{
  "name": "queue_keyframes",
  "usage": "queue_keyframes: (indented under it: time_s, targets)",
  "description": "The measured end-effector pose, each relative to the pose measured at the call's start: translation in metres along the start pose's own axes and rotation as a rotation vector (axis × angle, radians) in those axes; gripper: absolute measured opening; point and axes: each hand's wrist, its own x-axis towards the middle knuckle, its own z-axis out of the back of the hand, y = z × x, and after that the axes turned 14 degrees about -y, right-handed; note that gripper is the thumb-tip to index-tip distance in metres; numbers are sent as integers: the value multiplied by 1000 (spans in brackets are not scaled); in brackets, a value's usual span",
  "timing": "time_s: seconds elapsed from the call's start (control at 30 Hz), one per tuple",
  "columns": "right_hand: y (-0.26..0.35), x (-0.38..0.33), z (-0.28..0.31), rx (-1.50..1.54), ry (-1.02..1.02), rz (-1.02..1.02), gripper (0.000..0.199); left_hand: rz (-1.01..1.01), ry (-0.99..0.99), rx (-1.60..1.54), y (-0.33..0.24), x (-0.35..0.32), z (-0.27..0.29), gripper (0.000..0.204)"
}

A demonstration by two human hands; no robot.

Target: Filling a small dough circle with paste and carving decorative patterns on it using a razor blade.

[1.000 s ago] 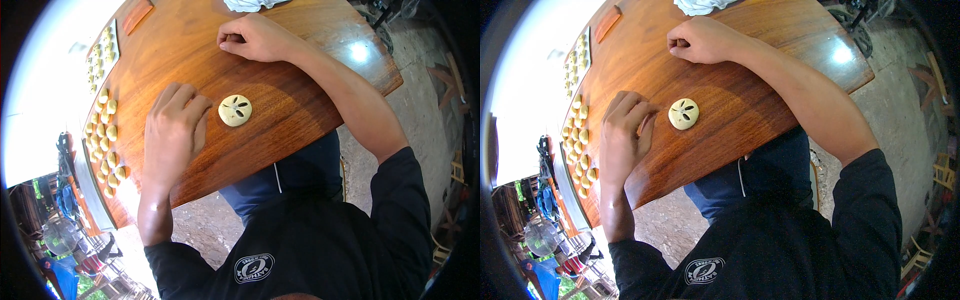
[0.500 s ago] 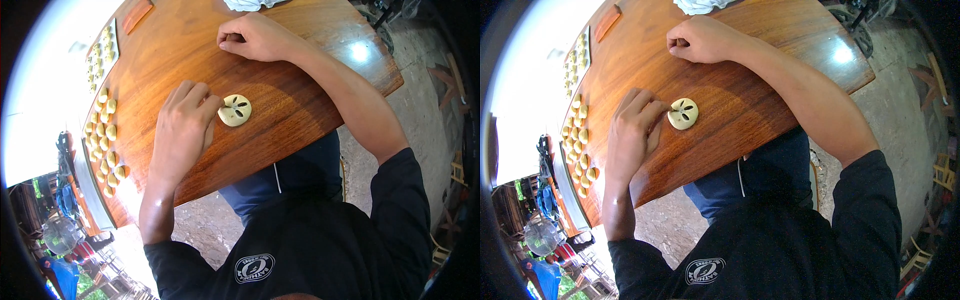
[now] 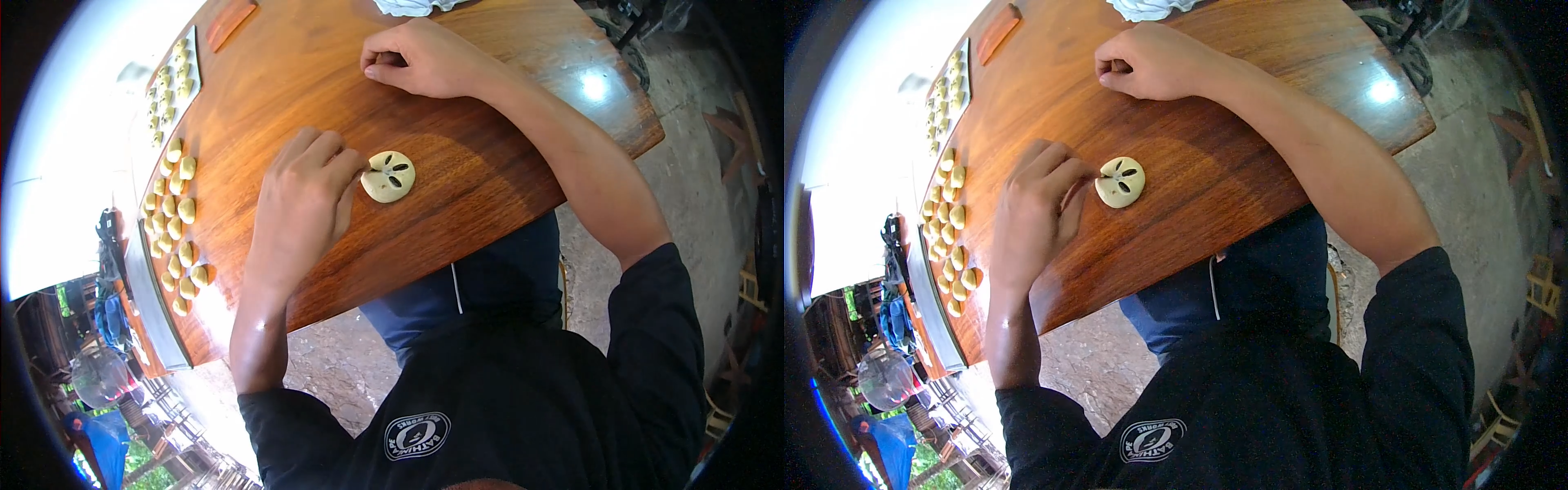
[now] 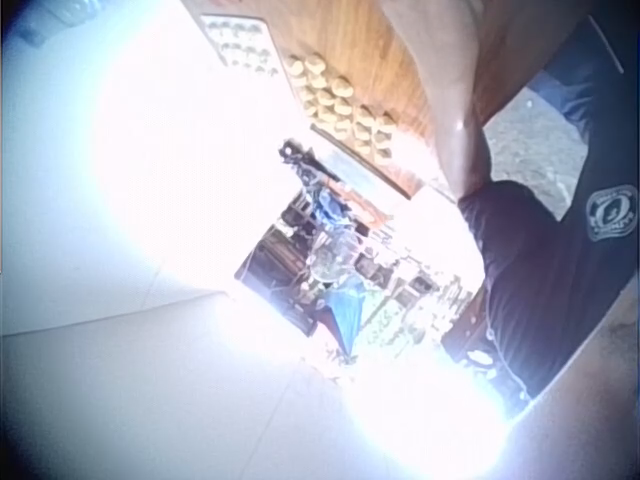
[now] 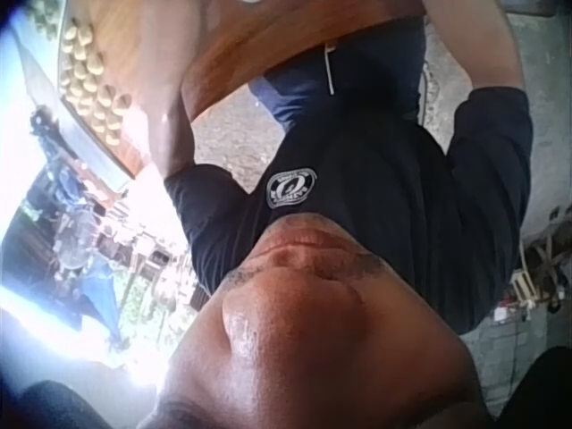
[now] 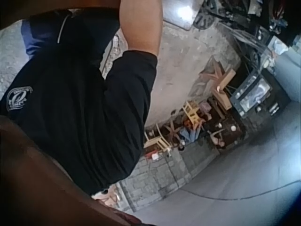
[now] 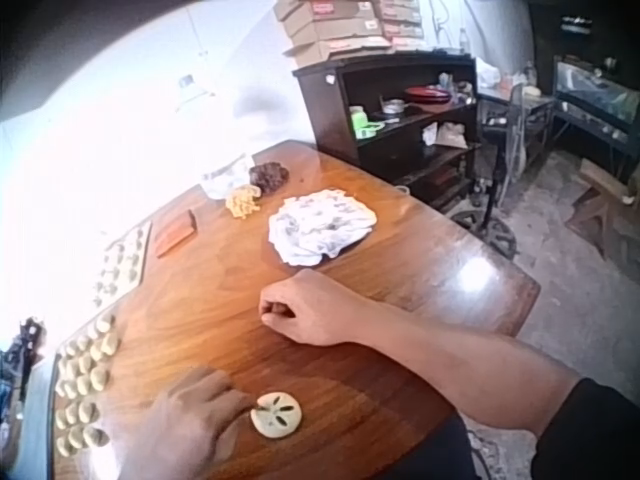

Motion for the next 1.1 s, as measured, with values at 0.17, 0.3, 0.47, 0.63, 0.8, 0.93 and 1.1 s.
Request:
queue_keyframes:
  time_s: [0.17,0.3,0.47,0.63,0.8,0.93,1.1]
  targets:
    - [0,-1,-1,-8,-12,28,14,51,6,-11,4,-3,8,11]
    - [2,-1,0,-11,-8,29,14,99,16,-73,5,-3,13,10]
    - [-1,0,-1,-8,-30,59,13,113,0,-88,9,-5,7,10]
    - [0,0,-1,-21,-20,45,13,89,1,-84,13,-7,4,11]
    - [1,0,0,-17,4,12,13,151,2,-112,8,-5,6,11]
    - [-3,-1,-2,-14,-65,112,13,98,7,-67,8,-7,-1,10]
    - [0,0,0,-17,-2,42,13,112,10,-31,8,-7,5,9]
